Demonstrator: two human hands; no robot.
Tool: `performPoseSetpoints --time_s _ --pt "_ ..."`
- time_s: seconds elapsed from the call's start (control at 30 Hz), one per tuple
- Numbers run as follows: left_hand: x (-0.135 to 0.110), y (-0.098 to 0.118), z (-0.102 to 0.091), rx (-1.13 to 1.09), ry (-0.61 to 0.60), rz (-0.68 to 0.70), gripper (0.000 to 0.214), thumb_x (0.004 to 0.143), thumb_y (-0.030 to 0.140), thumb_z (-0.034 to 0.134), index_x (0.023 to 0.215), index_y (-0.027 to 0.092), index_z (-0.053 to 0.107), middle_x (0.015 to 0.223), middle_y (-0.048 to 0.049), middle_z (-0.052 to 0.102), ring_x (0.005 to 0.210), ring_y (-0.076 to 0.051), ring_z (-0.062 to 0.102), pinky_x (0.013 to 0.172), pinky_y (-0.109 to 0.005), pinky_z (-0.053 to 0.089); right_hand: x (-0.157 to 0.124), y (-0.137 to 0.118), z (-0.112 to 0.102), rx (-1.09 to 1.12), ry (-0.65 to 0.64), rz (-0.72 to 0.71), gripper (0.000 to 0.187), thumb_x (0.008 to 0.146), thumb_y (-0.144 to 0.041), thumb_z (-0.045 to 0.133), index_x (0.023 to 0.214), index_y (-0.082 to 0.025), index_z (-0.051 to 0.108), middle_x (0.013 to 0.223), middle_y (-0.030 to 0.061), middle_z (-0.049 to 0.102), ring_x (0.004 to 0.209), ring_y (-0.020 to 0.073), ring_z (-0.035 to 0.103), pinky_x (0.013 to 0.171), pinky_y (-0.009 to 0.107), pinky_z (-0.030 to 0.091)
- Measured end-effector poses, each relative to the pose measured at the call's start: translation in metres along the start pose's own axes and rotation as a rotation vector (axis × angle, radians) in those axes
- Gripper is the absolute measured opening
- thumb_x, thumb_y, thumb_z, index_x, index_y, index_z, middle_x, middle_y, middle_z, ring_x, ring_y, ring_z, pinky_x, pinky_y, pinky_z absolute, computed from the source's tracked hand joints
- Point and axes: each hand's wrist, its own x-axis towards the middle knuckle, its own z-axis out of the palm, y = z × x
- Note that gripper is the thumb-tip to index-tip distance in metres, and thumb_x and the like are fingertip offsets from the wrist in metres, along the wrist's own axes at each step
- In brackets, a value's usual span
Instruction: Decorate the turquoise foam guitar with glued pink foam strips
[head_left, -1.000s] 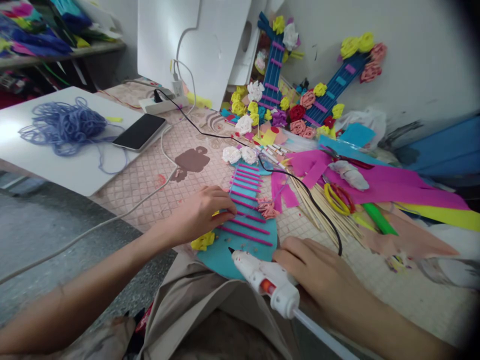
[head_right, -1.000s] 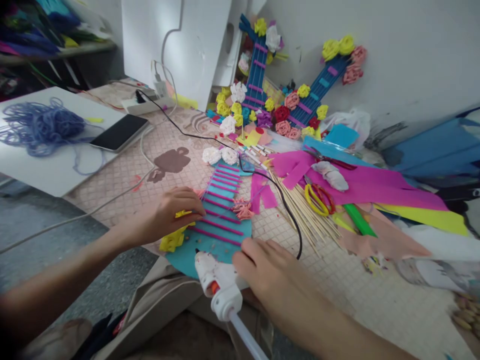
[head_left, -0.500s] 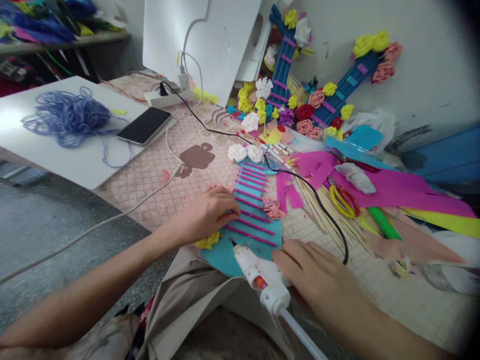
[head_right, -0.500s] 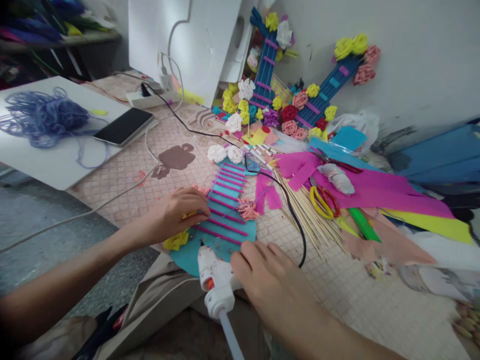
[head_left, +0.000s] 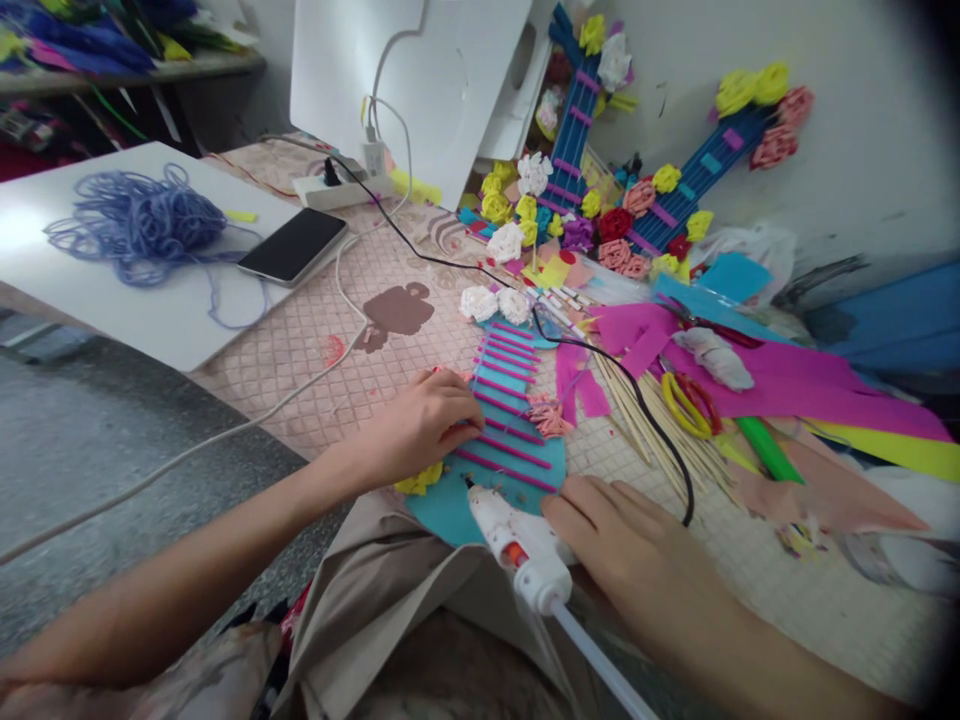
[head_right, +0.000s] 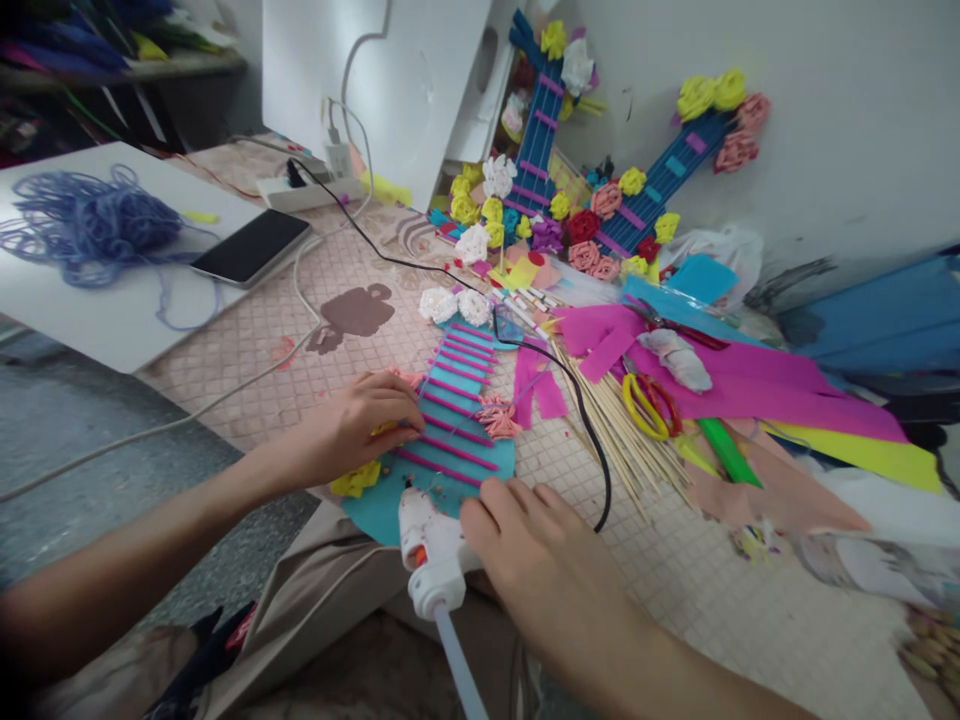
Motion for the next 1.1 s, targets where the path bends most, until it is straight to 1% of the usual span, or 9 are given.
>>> performPoseSetpoints --time_s 0.33,0.5,0.6,0.73,0.87,1.1 --pt "-0.0003 -0.0008 0.0017 0.021 0.018 0.000 0.017 0.091 0.023 0.052 0.089 0.015 0.067 0.089 -0.0079 0.065 0.097 -0.021 0.056 0.090 -0.037 0.042 -0.0023 -0.0027 0.0001 -0.010 0.016 0.016 0.017 0.085 -0.007 0.042 0.080 -0.021 0.049 0.074 0.0020 0.053 0.064 0.0209 0.049 0.059 0.032 0.031" --pt "0.0010 -0.0015 0.0038 0.060 0.011 0.007 0.015 0.090 0.022 0.054 0.088 0.016 0.067 0.089 -0.0072 0.067 0.096 -0.021 0.057 0.092 -0.038 0.041 0.0008 -0.0056 -0.0019 -0.035 -0.004 0.011 0.013 0.084 -0.010 0.046 0.078 -0.021 0.047 0.073 0.0014 0.051 0.063 0.0208 0.047 0.059 0.032 0.030" --pt "0.0021 -0.0003 0.0032 0.071 0.005 0.004 0.016 0.090 0.022 0.054 0.087 0.015 0.068 0.088 -0.0076 0.067 0.096 -0.022 0.057 0.090 -0.037 0.042 -0.0008 -0.0050 -0.0014 -0.038 -0.013 0.014 0.012 0.084 -0.011 0.048 0.078 -0.021 0.047 0.073 0.0014 0.051 0.064 0.0208 0.047 0.059 0.031 0.030" --pt "0.0021 0.0005 0.0015 0.070 0.005 -0.007 0.015 0.090 0.022 0.054 0.087 0.015 0.068 0.088 -0.0080 0.067 0.097 -0.022 0.057 0.089 -0.036 0.043 -0.0068 -0.0031 -0.0014 -0.022 0.004 0.033 0.013 0.087 -0.011 0.044 0.080 -0.021 0.047 0.074 0.0017 0.051 0.065 0.0213 0.047 0.060 0.031 0.029" --pt "0.0018 0.0004 0.0019 0.067 0.003 -0.017 0.013 0.088 0.021 0.056 0.088 0.015 0.068 0.089 -0.0083 0.068 0.098 -0.023 0.057 0.090 -0.038 0.043 -0.0091 -0.0032 -0.0019 -0.005 0.012 0.031 0.013 0.089 -0.012 0.041 0.082 -0.021 0.047 0.076 0.0021 0.051 0.067 0.0217 0.048 0.061 0.031 0.029" --pt "0.0017 0.0003 0.0041 0.035 0.016 -0.025 0.012 0.088 0.020 0.057 0.087 0.016 0.068 0.089 -0.0061 0.069 0.099 -0.022 0.056 0.091 -0.038 0.042 -0.0052 -0.0047 0.0015 0.003 -0.003 0.030 0.010 0.086 -0.012 0.048 0.081 -0.021 0.046 0.075 0.0014 0.051 0.066 0.0210 0.047 0.060 0.031 0.029"
